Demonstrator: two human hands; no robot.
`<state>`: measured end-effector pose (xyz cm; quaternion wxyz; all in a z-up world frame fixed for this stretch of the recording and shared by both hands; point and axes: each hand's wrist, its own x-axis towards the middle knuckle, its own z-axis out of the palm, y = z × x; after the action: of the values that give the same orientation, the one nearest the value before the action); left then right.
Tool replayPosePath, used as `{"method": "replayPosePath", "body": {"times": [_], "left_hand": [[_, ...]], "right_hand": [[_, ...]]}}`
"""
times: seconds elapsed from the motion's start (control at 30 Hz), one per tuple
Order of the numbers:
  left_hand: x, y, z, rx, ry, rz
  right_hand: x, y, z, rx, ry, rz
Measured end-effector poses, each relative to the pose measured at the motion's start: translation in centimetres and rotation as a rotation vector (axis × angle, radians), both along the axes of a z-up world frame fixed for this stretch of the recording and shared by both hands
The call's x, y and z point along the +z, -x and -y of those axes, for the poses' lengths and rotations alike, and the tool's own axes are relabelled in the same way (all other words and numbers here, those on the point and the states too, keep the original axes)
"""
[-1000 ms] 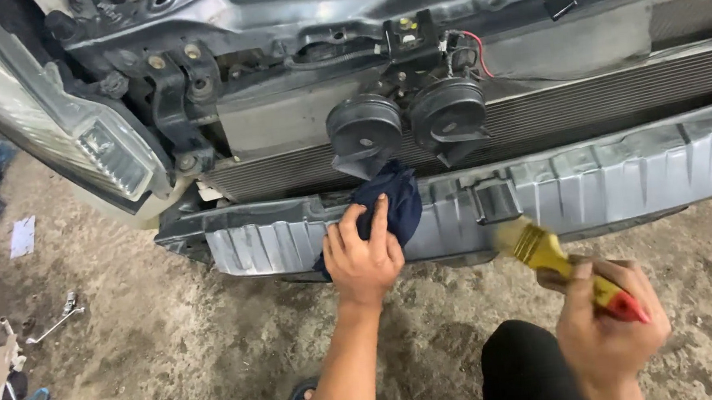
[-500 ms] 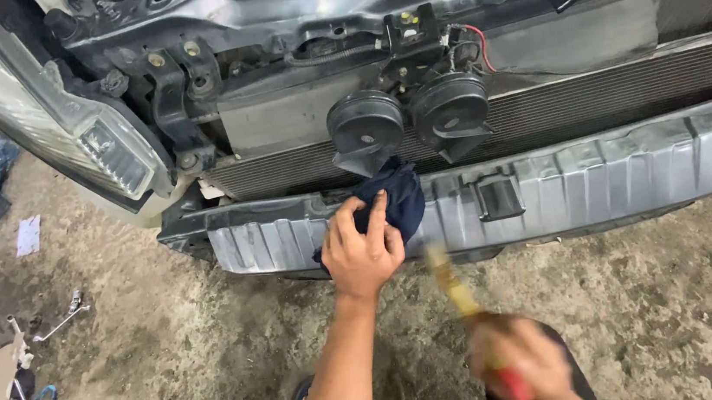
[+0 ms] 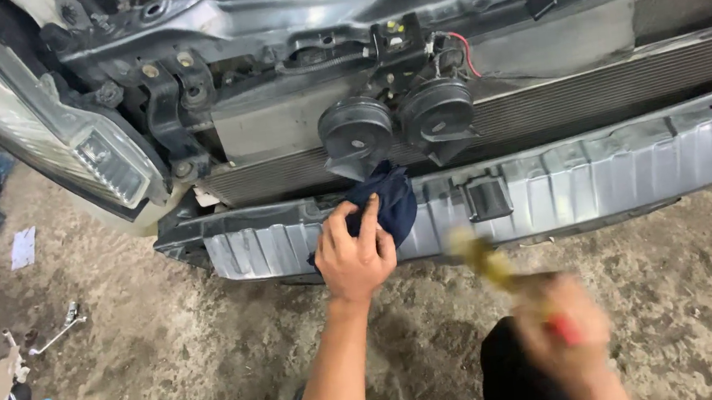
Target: The person works under the hood of a car, first connecting a battery terminal and then manipulating a black hose near the engine. They then use a brush and a cloth to clean the front radiator and bumper area.
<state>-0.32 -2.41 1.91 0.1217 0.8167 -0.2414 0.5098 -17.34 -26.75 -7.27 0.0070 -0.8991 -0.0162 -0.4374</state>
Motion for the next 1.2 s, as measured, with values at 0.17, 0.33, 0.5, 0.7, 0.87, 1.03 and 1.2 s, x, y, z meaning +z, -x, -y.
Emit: {"method": "replayPosePath", "body": {"times": [0.17,0.33,0.5,0.7,0.87,1.03,1.2], "left_hand": [[-0.8,1.3,-2.0,-0.047,-0.331,-0.111],[1.6,1.0,-2.2,-0.146,-0.365,-0.265],[-1.5,2.7,-0.3,-0.146,-0.377,-0.336],[-3.3,2.6,2.1,-0.446,0.048,-0.245],[-2.3,7.9,4.4,-0.561,0.413,-0.679],[-6.9,4.0,3.2,-0.227,-0.264,-0.236],[-9.3,3.8,1.2,-0.081,-0.364,-0.247]], "right_hand": [[6.9,-0.7,5.0,0.239,-1.389,0.423],[9.8,-6.3,7.7,0.295,-1.495,0.310],[8.1,-11.6,8.8,0.379,-1.645,0.369],[8.4,-12.1,8.4,0.369,-1.438,0.337],[8.9,-11.8,7.8,0.298,-1.422,0.349],[8.6,-11.9,8.3,0.289,-1.434,0.330],[8.1,-11.8,8.4,0.268,-1.421,0.322]]}}
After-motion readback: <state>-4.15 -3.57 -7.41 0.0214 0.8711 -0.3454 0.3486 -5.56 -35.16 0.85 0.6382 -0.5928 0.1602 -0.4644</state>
